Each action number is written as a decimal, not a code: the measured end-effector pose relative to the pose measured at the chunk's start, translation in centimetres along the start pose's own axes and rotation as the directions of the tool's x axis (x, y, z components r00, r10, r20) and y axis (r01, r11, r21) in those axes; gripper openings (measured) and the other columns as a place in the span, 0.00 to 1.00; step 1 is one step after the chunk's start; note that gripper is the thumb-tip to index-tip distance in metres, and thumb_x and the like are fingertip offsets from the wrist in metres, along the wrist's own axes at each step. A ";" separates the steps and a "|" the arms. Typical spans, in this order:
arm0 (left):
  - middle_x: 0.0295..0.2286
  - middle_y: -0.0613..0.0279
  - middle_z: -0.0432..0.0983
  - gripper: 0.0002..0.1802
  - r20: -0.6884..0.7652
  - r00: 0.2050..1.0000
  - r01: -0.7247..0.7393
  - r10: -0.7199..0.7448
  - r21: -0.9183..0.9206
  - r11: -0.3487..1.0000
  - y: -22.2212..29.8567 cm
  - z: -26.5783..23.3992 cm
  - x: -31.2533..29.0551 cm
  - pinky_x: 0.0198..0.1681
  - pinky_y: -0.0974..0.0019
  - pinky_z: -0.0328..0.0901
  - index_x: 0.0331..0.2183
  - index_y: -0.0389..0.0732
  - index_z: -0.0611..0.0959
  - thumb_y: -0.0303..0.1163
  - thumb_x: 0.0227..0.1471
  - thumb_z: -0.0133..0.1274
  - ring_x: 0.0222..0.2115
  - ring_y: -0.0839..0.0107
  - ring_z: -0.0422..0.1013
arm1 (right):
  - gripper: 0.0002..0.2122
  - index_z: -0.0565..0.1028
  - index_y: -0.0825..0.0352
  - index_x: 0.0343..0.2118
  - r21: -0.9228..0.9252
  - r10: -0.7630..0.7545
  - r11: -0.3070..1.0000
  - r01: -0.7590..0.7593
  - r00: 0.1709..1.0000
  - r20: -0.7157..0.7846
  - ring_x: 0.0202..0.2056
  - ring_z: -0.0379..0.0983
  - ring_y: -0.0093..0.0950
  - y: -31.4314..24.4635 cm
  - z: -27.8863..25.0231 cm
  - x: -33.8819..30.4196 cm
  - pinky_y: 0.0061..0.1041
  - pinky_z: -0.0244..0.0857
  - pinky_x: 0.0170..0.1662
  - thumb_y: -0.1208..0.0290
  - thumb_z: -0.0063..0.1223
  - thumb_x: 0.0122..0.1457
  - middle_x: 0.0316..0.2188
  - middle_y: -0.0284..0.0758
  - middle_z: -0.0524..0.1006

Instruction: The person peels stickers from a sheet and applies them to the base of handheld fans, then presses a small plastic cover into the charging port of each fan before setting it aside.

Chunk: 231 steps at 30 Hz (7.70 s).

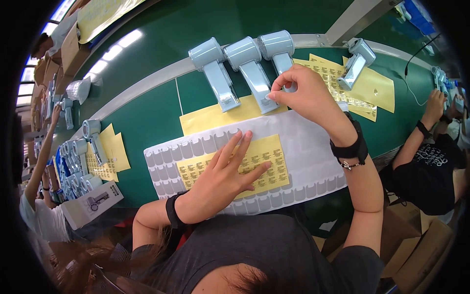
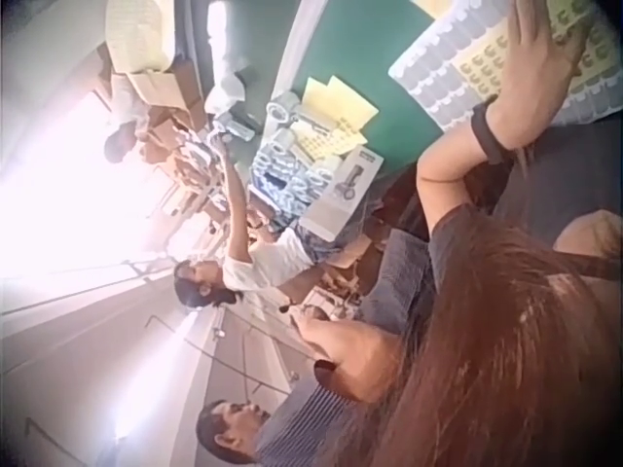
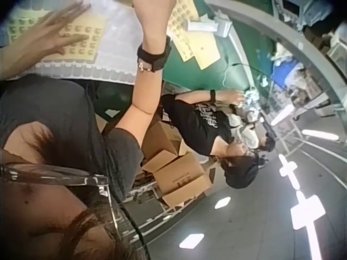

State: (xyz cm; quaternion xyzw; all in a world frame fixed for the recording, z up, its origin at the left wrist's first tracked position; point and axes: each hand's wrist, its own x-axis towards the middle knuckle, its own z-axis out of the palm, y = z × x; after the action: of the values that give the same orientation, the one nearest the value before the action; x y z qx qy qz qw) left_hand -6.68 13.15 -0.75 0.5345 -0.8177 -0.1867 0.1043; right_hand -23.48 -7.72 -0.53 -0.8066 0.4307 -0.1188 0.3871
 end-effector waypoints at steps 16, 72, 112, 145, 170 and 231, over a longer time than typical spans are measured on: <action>0.63 0.53 0.55 0.33 0.067 0.995 -0.088 0.075 0.207 0.974 0.1 0.0 0.0 0.62 0.50 0.54 0.58 0.54 0.71 0.41 0.50 0.58 0.64 0.57 0.53 | 0.05 0.77 0.68 0.27 0.213 0.080 0.975 -0.067 0.996 -0.051 0.27 0.68 0.21 -1.0 4.0 -10.6 0.18 0.62 0.32 0.78 0.64 0.48 0.27 0.31 0.73; 0.64 0.57 0.54 0.32 0.095 0.994 -0.076 0.058 0.189 0.979 0.4 -0.5 0.2 0.62 0.51 0.53 0.58 0.63 0.72 0.40 0.50 0.59 0.63 0.61 0.55 | 0.05 0.78 0.65 0.26 0.351 0.143 0.920 -0.174 0.983 0.114 0.37 0.71 0.19 2.7 -5.6 -2.9 0.17 0.66 0.43 0.73 0.64 0.51 0.40 0.31 0.75; 0.41 0.48 0.74 0.34 -0.222 0.891 0.343 -0.397 -0.245 0.907 -14.7 -5.8 13.9 0.51 0.53 0.66 0.48 0.49 0.82 0.53 0.40 0.67 0.44 0.46 0.68 | 0.44 0.54 0.59 0.64 0.039 -0.066 0.995 0.093 0.892 -0.448 0.37 0.78 0.32 1.4 1.7 8.4 0.30 0.71 0.41 0.70 0.66 0.43 0.37 0.42 0.79; 0.41 0.52 0.72 0.23 -0.860 -0.001 0.974 -0.511 -0.117 0.196 -34.0 -13.9 -1.9 0.44 0.54 0.68 0.36 0.39 0.78 0.44 0.44 0.65 0.43 0.55 0.70 | 0.07 0.77 0.65 0.23 0.277 -0.070 0.959 0.055 0.997 0.044 0.24 0.62 0.14 1.8 -1.0 -0.1 0.15 0.53 0.27 0.76 0.68 0.45 0.25 0.24 0.70; 0.30 0.54 0.76 0.20 -0.472 0.619 0.435 -0.628 -0.460 0.774 -13.7 -7.0 -1.0 0.33 0.65 0.68 0.42 0.35 0.74 0.28 0.47 0.60 0.29 0.65 0.74 | 0.06 0.78 0.69 0.28 0.234 0.159 0.965 -0.122 0.976 -0.147 0.27 0.67 0.12 4.3 -1.3 -9.7 0.13 0.61 0.32 0.74 0.65 0.52 0.24 0.24 0.74; 0.44 0.55 0.72 0.27 -0.510 0.850 -0.227 0.134 -0.124 0.966 -9.1 -5.2 8.4 0.66 0.45 0.49 0.47 0.42 0.73 0.11 0.44 0.55 0.50 0.54 0.69 | 0.15 0.82 0.64 0.39 -0.057 -0.187 0.982 0.178 0.913 -0.364 0.33 0.67 0.32 1.8 6.5 -18.7 0.27 0.64 0.33 0.83 0.64 0.45 0.33 0.36 0.71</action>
State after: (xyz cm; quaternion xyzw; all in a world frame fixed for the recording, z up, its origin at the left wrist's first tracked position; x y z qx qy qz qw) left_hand -0.57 1.26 -0.10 0.4732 -0.7896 -0.1051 0.3762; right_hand -32.37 9.76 -3.58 -0.8111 0.4197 -0.2983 0.2776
